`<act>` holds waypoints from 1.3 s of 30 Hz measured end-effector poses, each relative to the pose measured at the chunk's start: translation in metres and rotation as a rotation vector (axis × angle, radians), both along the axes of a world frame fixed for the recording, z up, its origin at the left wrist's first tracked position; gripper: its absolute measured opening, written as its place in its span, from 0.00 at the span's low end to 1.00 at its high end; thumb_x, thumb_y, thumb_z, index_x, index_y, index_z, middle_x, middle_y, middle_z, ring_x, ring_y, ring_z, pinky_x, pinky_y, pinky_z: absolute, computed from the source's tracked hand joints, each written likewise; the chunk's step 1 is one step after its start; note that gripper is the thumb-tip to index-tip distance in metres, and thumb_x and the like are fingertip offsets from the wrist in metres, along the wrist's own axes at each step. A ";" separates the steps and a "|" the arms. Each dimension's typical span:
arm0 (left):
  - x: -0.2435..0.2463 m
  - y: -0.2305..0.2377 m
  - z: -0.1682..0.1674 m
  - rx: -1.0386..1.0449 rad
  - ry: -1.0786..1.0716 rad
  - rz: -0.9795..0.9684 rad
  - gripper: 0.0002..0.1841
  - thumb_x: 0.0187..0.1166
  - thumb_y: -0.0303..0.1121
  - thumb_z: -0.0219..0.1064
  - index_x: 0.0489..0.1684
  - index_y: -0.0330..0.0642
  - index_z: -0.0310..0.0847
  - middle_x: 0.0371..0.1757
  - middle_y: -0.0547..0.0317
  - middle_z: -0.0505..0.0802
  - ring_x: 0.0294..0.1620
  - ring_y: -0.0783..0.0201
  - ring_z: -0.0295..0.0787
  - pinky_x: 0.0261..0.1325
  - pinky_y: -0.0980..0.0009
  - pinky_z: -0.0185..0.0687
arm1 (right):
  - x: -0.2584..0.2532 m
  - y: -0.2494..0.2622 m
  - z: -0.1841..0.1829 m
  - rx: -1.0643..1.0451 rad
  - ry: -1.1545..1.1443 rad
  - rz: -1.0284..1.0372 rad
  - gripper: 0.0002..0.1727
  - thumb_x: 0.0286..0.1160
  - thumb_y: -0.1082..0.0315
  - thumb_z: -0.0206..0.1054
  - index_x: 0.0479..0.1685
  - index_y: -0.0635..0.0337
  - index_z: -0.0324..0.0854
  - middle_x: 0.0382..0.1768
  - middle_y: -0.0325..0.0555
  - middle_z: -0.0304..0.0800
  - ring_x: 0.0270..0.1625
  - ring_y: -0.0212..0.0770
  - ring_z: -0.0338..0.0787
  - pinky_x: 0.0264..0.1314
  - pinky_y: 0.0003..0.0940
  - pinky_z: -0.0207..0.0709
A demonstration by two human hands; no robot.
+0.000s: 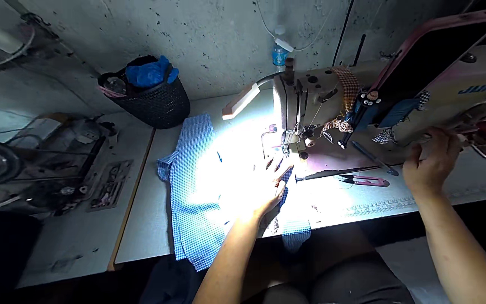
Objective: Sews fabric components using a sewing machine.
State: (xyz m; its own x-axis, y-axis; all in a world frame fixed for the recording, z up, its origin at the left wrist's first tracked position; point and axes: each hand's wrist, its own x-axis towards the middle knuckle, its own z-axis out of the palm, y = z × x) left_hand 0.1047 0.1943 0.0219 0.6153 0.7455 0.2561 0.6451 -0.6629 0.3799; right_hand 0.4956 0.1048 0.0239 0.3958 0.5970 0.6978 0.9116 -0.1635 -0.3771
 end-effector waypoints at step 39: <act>0.002 0.002 0.005 0.036 0.023 0.029 0.29 0.81 0.34 0.48 0.82 0.65 0.77 0.87 0.62 0.74 0.90 0.50 0.60 0.83 0.41 0.52 | -0.004 0.003 0.004 -0.088 -0.028 -0.120 0.12 0.73 0.77 0.57 0.45 0.71 0.86 0.57 0.69 0.88 0.69 0.71 0.82 0.76 0.72 0.59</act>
State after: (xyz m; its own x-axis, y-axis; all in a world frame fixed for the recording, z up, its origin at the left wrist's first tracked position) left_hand 0.1071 0.1967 0.0271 0.5998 0.7535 0.2693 0.6726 -0.6570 0.3405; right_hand 0.4912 0.1075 0.0281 0.4489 0.6057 0.6570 0.8936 -0.3034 -0.3308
